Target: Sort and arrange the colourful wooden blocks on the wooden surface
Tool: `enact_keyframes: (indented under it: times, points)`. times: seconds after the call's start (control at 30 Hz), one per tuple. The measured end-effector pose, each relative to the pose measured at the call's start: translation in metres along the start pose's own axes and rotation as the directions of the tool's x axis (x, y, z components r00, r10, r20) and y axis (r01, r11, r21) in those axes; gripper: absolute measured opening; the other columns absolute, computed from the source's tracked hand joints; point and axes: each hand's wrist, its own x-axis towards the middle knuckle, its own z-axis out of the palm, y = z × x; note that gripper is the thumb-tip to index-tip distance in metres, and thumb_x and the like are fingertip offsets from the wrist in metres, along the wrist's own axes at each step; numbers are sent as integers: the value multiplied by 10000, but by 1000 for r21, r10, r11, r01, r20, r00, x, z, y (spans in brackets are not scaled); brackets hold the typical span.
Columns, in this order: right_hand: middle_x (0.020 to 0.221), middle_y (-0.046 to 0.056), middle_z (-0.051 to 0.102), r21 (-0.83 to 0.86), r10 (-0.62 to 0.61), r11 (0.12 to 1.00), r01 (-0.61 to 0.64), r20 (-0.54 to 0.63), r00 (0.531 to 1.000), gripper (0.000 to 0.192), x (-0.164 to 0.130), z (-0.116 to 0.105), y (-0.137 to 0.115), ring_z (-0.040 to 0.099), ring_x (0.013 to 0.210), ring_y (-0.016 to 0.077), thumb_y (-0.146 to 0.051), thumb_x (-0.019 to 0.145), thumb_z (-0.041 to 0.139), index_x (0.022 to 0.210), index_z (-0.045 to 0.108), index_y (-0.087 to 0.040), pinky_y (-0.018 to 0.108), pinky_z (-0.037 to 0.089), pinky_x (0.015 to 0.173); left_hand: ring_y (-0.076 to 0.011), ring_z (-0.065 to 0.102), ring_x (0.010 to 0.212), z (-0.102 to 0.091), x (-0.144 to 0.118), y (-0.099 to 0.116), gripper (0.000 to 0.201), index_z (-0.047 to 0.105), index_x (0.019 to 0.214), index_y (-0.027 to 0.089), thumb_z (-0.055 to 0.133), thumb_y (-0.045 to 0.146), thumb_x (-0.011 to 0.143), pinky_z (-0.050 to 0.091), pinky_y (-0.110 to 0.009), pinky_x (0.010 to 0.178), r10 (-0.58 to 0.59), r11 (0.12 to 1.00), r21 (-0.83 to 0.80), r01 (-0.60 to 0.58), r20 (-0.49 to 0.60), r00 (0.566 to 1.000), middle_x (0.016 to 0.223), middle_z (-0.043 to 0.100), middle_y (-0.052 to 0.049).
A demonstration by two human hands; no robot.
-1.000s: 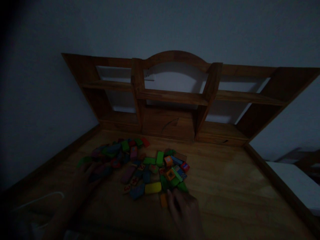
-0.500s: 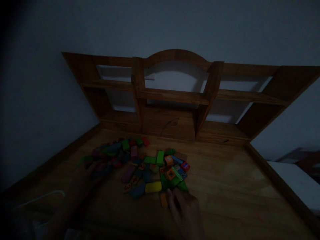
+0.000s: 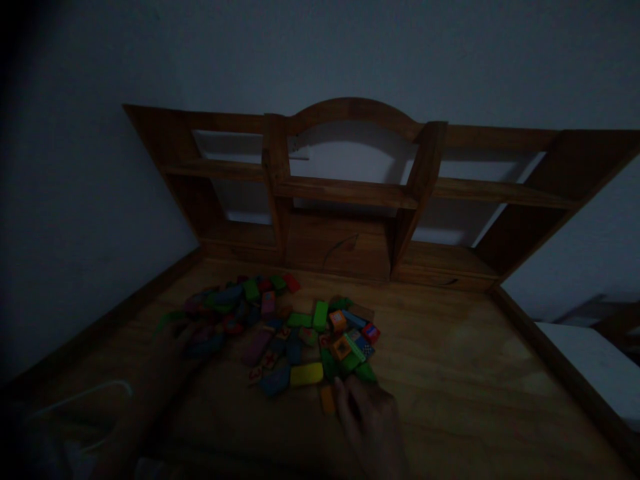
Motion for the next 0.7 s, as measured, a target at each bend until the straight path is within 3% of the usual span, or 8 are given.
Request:
enact_keyframes:
  times: [0.33, 0.7]
  points:
    - [640, 6, 627, -3, -13, 1000, 13, -2, 1000, 319, -1, 0, 0, 628, 544, 138, -328, 1041, 457, 775, 585, -206, 222, 432, 541, -342, 542, 1119, -5, 1, 1, 421, 626, 1145, 164, 553, 418, 817, 457, -471, 962, 18, 996, -92, -16, 17, 1000, 1171, 624, -127]
    - [656, 1, 635, 7, -1, 1000, 1, 3, 1000, 309, 0, 0, 0, 643, 562, 137, -323, 1041, 462, 786, 591, -206, 225, 436, 560, -327, 538, 1160, -6, -3, 4, 408, 642, 1167, 204, 524, 451, 865, 457, -448, 959, -52, 981, -183, 59, 46, 998, 1188, 640, -99]
